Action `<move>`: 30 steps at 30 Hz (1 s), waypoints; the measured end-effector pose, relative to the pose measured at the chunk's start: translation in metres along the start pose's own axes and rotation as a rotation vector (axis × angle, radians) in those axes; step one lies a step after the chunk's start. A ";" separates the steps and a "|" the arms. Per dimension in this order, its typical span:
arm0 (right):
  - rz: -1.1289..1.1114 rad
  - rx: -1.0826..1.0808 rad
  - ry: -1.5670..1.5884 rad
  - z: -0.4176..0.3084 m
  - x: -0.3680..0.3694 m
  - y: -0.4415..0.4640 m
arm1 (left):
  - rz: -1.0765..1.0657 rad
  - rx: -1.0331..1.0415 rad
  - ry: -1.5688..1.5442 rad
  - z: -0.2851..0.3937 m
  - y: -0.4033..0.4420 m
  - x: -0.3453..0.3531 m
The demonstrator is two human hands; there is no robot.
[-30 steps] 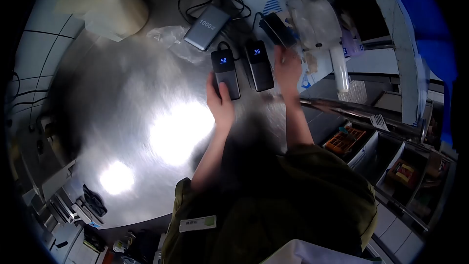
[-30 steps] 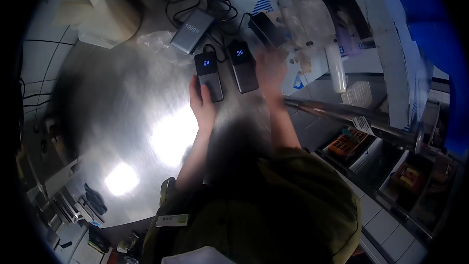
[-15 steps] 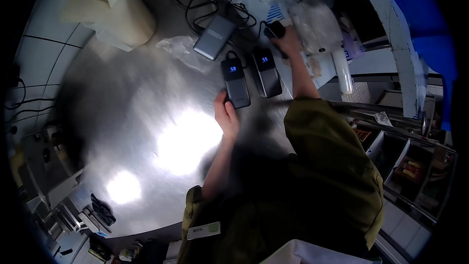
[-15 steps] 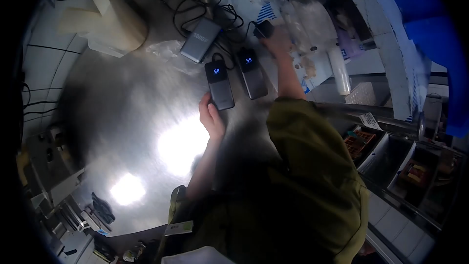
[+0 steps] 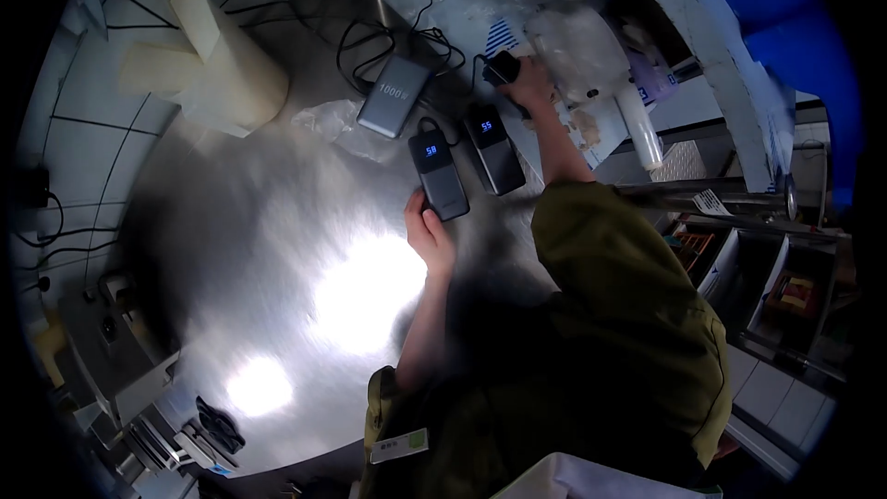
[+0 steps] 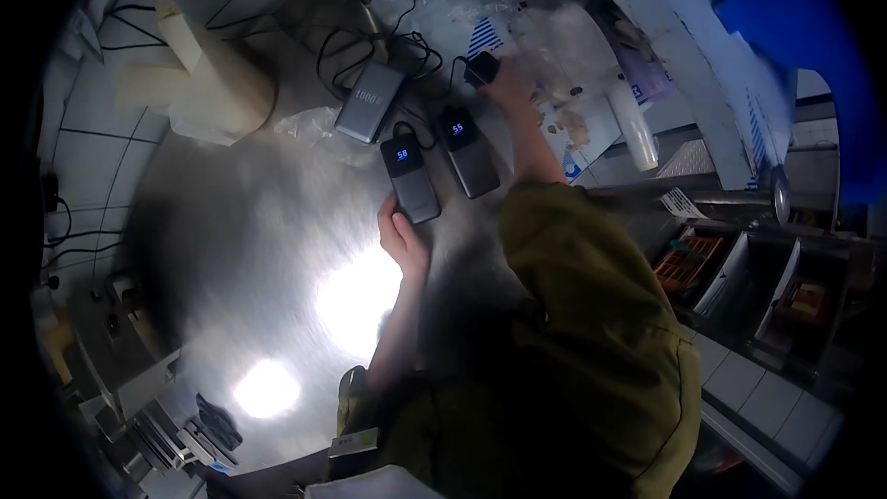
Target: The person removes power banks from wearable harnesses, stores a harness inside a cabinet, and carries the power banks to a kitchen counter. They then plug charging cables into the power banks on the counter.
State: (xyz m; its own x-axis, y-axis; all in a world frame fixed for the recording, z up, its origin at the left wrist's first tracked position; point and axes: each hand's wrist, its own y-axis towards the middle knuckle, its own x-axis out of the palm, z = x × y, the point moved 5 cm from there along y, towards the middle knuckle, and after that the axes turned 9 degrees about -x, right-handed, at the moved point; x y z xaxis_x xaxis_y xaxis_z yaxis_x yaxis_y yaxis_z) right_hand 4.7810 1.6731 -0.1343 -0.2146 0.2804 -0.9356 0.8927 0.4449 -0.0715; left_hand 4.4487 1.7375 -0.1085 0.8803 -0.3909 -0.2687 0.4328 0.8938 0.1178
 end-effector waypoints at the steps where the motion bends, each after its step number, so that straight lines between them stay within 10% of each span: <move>1: 0.026 -0.004 0.002 0.002 0.001 -0.007 | -0.011 -0.010 0.002 -0.001 0.000 0.000; 30: 0.195 0.047 0.010 -0.011 -0.007 0.000 | -0.026 -0.150 -0.070 -0.009 0.045 -0.018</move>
State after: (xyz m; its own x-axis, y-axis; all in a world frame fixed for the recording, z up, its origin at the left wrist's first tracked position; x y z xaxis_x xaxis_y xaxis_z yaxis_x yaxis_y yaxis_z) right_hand 4.7780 1.6807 -0.1234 -0.0392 0.3661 -0.9298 0.9351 0.3414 0.0950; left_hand 4.4503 1.7873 -0.1069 0.8830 -0.4237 -0.2021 0.4260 0.9041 -0.0339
